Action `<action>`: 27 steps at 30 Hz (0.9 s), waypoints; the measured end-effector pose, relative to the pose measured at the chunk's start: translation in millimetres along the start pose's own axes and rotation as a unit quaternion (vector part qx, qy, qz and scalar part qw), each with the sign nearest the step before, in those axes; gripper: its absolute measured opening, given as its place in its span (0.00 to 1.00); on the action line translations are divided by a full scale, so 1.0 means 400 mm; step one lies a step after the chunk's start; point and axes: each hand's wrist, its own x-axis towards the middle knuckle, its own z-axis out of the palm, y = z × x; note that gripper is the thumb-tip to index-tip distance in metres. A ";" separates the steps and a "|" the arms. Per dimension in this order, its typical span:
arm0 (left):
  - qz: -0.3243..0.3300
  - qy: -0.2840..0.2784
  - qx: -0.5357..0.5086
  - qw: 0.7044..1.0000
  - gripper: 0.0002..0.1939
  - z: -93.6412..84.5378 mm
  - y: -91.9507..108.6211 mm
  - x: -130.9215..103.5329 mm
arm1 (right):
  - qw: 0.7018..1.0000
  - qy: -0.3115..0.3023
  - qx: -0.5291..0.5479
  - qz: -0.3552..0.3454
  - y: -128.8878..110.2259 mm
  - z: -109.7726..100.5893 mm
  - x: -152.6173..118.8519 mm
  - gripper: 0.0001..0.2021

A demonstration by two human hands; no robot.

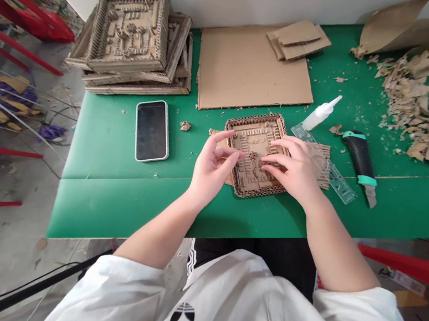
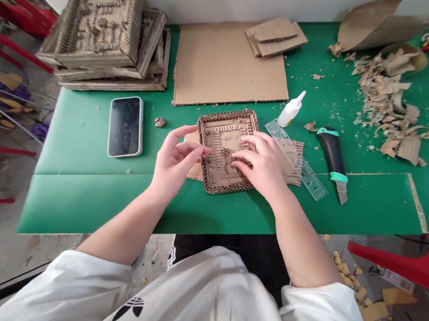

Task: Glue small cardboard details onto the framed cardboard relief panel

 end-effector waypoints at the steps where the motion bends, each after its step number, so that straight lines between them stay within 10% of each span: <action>1: 0.002 -0.002 0.000 1.000 0.19 0.000 0.000 -0.001 | 1.000 -0.002 -0.002 0.001 0.001 0.003 0.001 0.03; 27: -0.003 -0.020 0.008 1.000 0.16 0.006 0.004 -0.003 | 0.999 0.052 -0.006 -0.004 0.012 -0.017 0.000 0.07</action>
